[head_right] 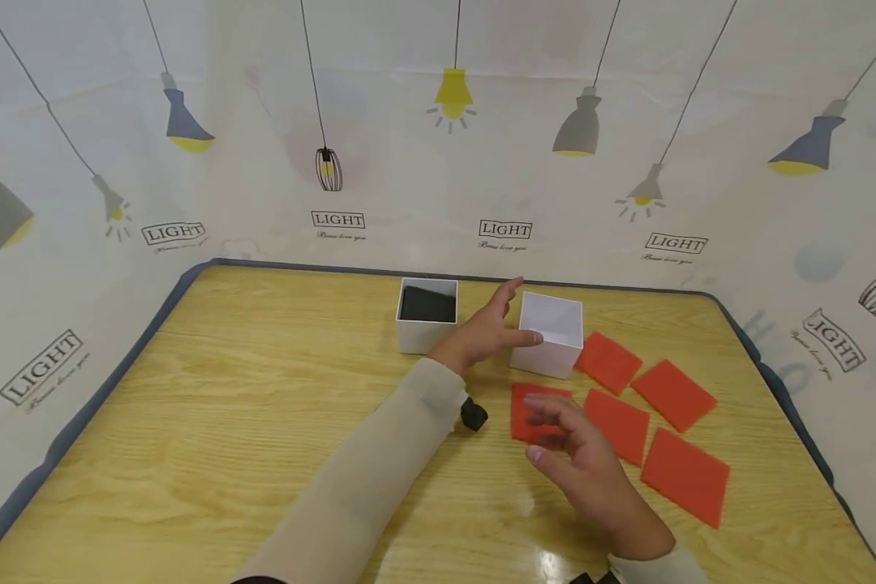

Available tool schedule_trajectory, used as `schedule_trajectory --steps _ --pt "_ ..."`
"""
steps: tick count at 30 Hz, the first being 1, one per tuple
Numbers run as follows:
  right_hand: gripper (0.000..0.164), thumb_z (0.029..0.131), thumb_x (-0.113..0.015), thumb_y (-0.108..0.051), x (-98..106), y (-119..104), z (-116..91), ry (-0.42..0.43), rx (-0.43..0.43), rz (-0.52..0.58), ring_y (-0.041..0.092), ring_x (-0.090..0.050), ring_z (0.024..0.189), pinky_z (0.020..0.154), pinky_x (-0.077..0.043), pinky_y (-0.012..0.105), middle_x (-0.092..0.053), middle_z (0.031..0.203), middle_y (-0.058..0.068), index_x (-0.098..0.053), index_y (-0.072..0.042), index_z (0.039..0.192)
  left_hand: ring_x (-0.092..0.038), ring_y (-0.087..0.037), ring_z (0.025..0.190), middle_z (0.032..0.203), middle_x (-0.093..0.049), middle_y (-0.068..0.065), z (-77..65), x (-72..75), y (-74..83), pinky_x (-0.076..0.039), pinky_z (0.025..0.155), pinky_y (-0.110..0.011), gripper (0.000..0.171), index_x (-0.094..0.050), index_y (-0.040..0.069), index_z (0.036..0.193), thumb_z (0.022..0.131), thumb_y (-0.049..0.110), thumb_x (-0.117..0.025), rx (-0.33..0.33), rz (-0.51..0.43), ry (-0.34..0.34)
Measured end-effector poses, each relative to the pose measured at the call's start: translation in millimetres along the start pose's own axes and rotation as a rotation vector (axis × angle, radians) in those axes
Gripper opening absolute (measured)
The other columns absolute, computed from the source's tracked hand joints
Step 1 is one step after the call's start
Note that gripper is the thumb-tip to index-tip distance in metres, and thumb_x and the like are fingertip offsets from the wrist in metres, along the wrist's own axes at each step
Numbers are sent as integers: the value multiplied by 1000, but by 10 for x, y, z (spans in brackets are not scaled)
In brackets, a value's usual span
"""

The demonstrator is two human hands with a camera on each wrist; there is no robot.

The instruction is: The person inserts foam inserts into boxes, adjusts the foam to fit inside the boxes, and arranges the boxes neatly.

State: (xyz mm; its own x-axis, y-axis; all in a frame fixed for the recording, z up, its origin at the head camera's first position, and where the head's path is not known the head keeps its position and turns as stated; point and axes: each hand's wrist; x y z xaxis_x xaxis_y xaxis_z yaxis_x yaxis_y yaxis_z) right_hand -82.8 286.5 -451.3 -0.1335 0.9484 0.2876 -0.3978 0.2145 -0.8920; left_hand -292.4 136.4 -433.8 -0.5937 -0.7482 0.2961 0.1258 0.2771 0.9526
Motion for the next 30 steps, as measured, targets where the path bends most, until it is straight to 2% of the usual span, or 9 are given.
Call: schedule_trajectory --steps 6,10,16,22,27,30 --pt "53 94 -60 16 -13 17 -10 0 12 0 17 -62 123 98 -55 28 -55 148 2 -52 7 146 -29 -31 159 174 -26 -9 23 2 18 -30 125 -54 109 -16 36 169 87 29 -87 9 -84 -39" --pt "52 94 -59 18 -24 48 -7 -5 13 1 17 -62 123 98 -54 28 -55 148 2 -50 10 145 -30 -31 158 173 -26 -11 53 9 -19 -30 125 -52 109 -16 34 170 87 26 -86 7 -106 -56" --pt "53 93 -60 18 -32 60 -11 0 38 -18 17 -62 122 97 -55 27 -56 148 6 -52 8 145 -35 -30 154 171 -31 -11 102 -30 -84 -30 125 -51 110 -15 31 170 86 26 -87 -22 -70 -60" --pt "53 92 -60 18 -36 85 -8 -4 46 -34 18 -63 121 97 -55 28 -55 147 9 -53 7 144 -46 -28 146 167 -38 -10 151 -43 -150 -38 120 -49 104 -23 29 168 87 25 -87 -15 -34 -47" --pt "50 94 -60 17 -20 78 8 -9 11 -54 17 -64 121 98 -55 28 -55 147 10 -52 9 143 -50 -27 139 162 -43 -9 156 -44 -182 -42 118 -47 98 -27 28 166 88 28 -87 -2 -13 -30" --pt "51 96 -58 17 8 48 27 -10 -10 -50 15 -63 120 95 -55 27 -56 148 6 -50 8 146 -54 -25 135 161 -42 -9 171 -53 -173 -45 115 -45 96 -26 28 166 90 26 -84 -13 -44 -40"
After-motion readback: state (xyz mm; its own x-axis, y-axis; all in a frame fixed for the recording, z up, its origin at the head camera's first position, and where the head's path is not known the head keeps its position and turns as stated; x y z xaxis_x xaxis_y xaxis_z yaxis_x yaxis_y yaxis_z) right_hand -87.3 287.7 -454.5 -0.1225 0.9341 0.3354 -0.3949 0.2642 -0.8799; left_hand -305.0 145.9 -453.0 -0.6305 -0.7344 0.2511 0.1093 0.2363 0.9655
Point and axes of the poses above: each hand's wrist, its own z-axis towards the middle knuckle, its own x-axis out of the back of the hand, y = z × x
